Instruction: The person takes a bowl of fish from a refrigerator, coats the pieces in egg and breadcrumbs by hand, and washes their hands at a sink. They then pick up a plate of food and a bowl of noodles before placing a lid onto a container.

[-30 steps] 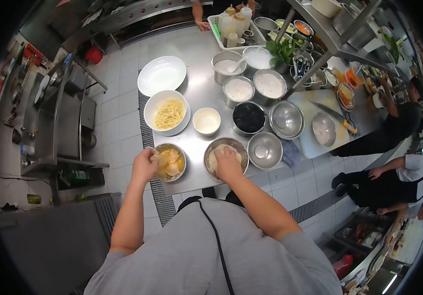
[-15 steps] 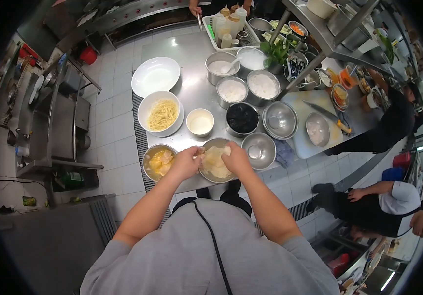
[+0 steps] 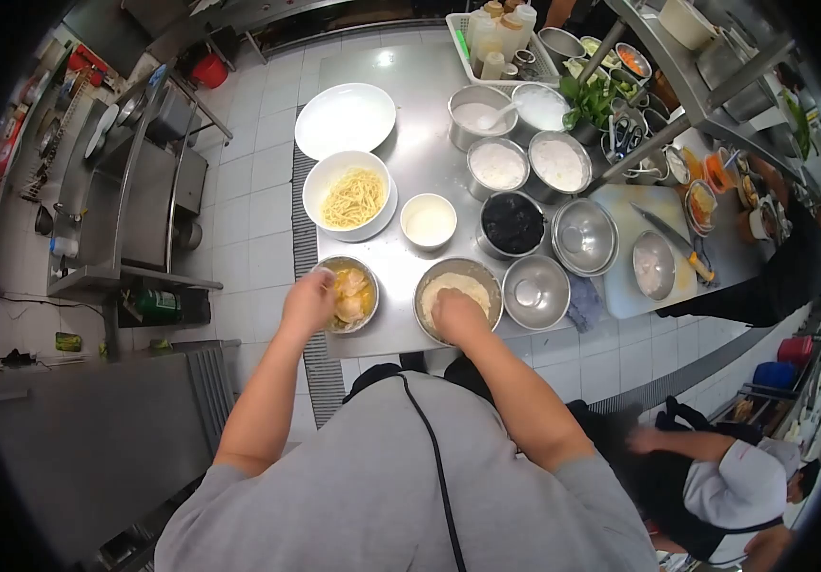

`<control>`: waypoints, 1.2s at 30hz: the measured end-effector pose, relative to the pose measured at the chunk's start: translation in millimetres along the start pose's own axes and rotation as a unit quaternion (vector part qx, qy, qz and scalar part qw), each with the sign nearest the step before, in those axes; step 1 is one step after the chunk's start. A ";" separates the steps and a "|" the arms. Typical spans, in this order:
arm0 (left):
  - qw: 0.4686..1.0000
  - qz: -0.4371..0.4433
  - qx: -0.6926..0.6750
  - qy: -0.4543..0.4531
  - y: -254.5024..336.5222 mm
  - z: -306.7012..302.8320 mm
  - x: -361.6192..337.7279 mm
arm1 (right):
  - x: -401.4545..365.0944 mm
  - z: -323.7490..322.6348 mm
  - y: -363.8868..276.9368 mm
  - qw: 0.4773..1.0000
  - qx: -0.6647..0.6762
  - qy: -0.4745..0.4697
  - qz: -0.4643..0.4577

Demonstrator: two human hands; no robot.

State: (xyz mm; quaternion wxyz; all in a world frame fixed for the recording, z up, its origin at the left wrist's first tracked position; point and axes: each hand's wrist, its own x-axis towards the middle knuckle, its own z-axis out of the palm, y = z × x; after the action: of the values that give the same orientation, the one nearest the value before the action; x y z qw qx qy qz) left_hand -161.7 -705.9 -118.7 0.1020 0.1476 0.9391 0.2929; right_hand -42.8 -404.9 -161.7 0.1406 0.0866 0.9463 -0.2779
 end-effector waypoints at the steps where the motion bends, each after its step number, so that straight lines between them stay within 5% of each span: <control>1: 0.996 0.044 0.068 -0.039 6.5 0.3 1.7 | 1.2 -4.7 -1.5 1.000 -0.003 0.005 -0.004; 4: 0.990 0.058 0.096 -0.084 19.4 5.7 -12.9 | -1.5 -20.1 -6.7 0.999 -0.024 0.023 0.004; 6: 0.986 0.068 0.117 -0.096 13.7 16.4 -16.0 | -6.8 -38.0 -12.6 0.983 -0.142 0.114 -0.028; 12: 0.995 -0.037 0.023 -0.093 14.8 14.7 -2.7 | 5.0 -41.0 -3.7 0.992 -0.119 -0.025 0.016; 15: 0.979 -0.098 -0.100 -0.151 14.6 2.2 5.2 | -7.6 -45.2 -5.9 0.985 -0.125 0.093 -0.068; 22: 0.987 -0.077 -0.091 -0.112 -2.7 26.9 22.7 | -6.9 -18.4 -6.2 0.991 -0.061 0.059 -0.099; 25: 0.942 -0.122 -0.291 -0.115 -5.7 37.7 20.7 | -11.1 -17.5 -7.5 0.987 -0.056 0.107 -0.109; 27: 0.895 -0.187 -0.387 -0.120 -8.8 42.2 24.2 | -0.6 -21.8 -3.4 0.997 0.044 0.066 -0.006; 31: 0.896 -0.211 -0.363 -0.148 0.2 29.3 14.1 | -11.2 -55.6 -13.5 0.982 0.147 0.064 0.103; 33: 0.988 -0.043 -0.105 -0.107 -12.0 33.7 9.7 | -17.6 -44.9 -3.8 0.982 -0.004 0.188 0.025; 36: 0.991 -0.058 -0.021 -0.121 17.1 15.1 5.0 | -14.1 -29.4 0.7 0.987 -0.003 0.133 -0.091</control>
State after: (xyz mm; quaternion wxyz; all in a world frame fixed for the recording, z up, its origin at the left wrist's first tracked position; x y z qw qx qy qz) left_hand -158.5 -682.9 -121.6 0.2346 0.1247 0.9206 0.2863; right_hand -35.7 -389.4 -133.9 -0.0126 0.0356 0.9613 -0.2730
